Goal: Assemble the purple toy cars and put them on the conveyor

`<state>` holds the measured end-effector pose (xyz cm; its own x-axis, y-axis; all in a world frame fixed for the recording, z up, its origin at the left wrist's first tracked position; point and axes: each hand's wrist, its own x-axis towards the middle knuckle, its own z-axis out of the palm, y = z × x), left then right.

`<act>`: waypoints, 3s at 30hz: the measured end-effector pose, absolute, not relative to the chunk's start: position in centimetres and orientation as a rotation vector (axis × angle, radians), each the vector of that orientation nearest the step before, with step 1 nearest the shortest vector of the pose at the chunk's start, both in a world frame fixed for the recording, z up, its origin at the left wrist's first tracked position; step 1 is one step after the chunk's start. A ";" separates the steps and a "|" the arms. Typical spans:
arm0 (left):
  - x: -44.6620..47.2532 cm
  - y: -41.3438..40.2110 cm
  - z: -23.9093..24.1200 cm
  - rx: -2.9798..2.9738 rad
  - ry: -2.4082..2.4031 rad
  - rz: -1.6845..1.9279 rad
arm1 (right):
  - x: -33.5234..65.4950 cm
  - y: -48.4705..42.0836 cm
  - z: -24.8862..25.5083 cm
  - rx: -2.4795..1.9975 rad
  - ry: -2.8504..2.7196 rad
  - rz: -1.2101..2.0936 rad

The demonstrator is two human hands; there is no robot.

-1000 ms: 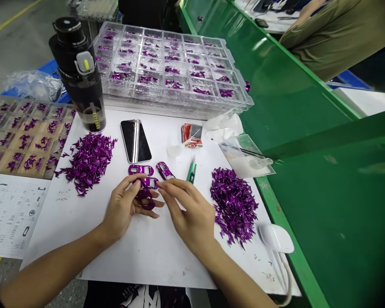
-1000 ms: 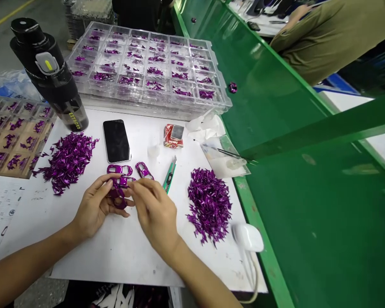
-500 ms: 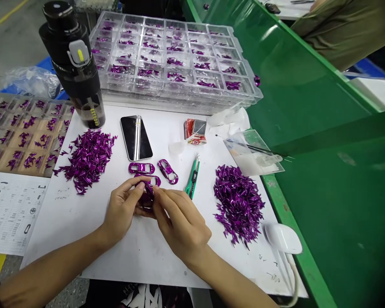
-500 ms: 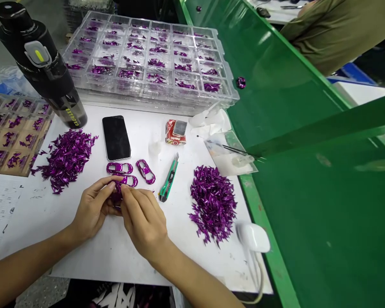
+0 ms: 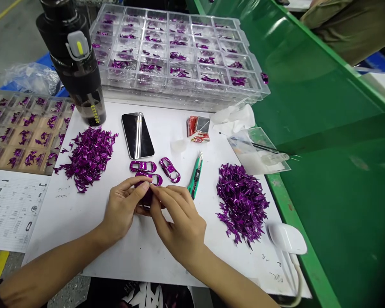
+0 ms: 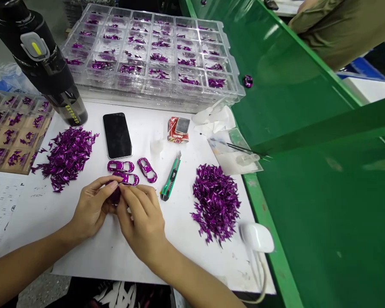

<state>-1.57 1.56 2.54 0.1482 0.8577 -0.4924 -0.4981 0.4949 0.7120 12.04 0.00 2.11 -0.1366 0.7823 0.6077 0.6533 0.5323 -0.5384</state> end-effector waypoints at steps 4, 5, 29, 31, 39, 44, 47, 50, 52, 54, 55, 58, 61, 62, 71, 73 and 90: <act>-1.5 1.6 2.6 0.426 0.975 1.018 | 11.3 -0.3 2.1 -1.261 -1.816 0.241; -1.5 1.6 2.6 0.423 0.974 1.026 | 11.1 -0.3 2.0 -1.266 -1.821 0.199; -1.8 0.9 2.3 0.761 1.006 1.018 | 9.9 -0.8 0.8 -1.369 -1.849 -0.158; -1.7 0.5 2.4 0.981 0.932 0.978 | 11.5 -1.0 1.2 -1.353 -1.815 0.006; -2.9 0.6 1.9 1.634 0.683 1.031 | 14.8 -4.8 2.1 -1.319 -1.291 0.917; -2.4 -2.7 4.0 1.474 0.871 0.882 | 16.4 -6.8 2.0 -1.130 -1.158 1.187; -2.0 -6.8 5.0 0.953 1.064 0.660 | 17.1 -8.6 3.1 -1.149 -1.228 1.260; -1.7 -10.5 4.5 0.484 0.971 0.521 | 17.6 -10.4 4.1 -1.172 -1.405 1.314; -1.5 -12.2 3.6 0.261 0.844 0.411 | 17.9 -11.2 4.4 -1.200 -1.557 1.343; -1.0 -13.0 2.6 0.094 0.756 0.292 | 18.2 -11.7 4.2 -1.232 -1.728 1.352; -0.7 -13.2 2.2 0.038 0.741 0.251 | 18.3 -11.8 4.0 -1.245 -1.810 1.341; 0.6 -13.3 1.4 -0.044 0.806 0.251 | 18.2 -11.6 3.4 -1.321 -1.982 1.218; 1.9 -13.3 1.2 -0.053 0.962 0.322 | 16.8 -10.7 3.0 -1.473 -1.985 1.027; 2.3 -13.4 1.2 -0.047 1.002 0.342 | 16.0 -10.3 2.8 -1.530 -1.958 0.977; 2.6 -14.0 1.2 -0.085 1.009 0.427 | 11.1 -7.9 0.5 -1.862 -2.164 0.435; 2.6 -13.8 1.2 -0.117 1.006 0.429 | 11.1 -7.8 0.3 -1.880 -2.182 0.416; 2.6 -13.8 -0.2 -0.158 0.944 0.382 | 10.2 -7.8 0.4 -2.007 -2.148 0.456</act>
<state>2.57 -13.78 -0.15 0.5257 0.2494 -0.8133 -0.3858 0.9220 0.0334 10.19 -7.75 0.36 -0.0822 0.9929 -0.0856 0.9420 0.0493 -0.3320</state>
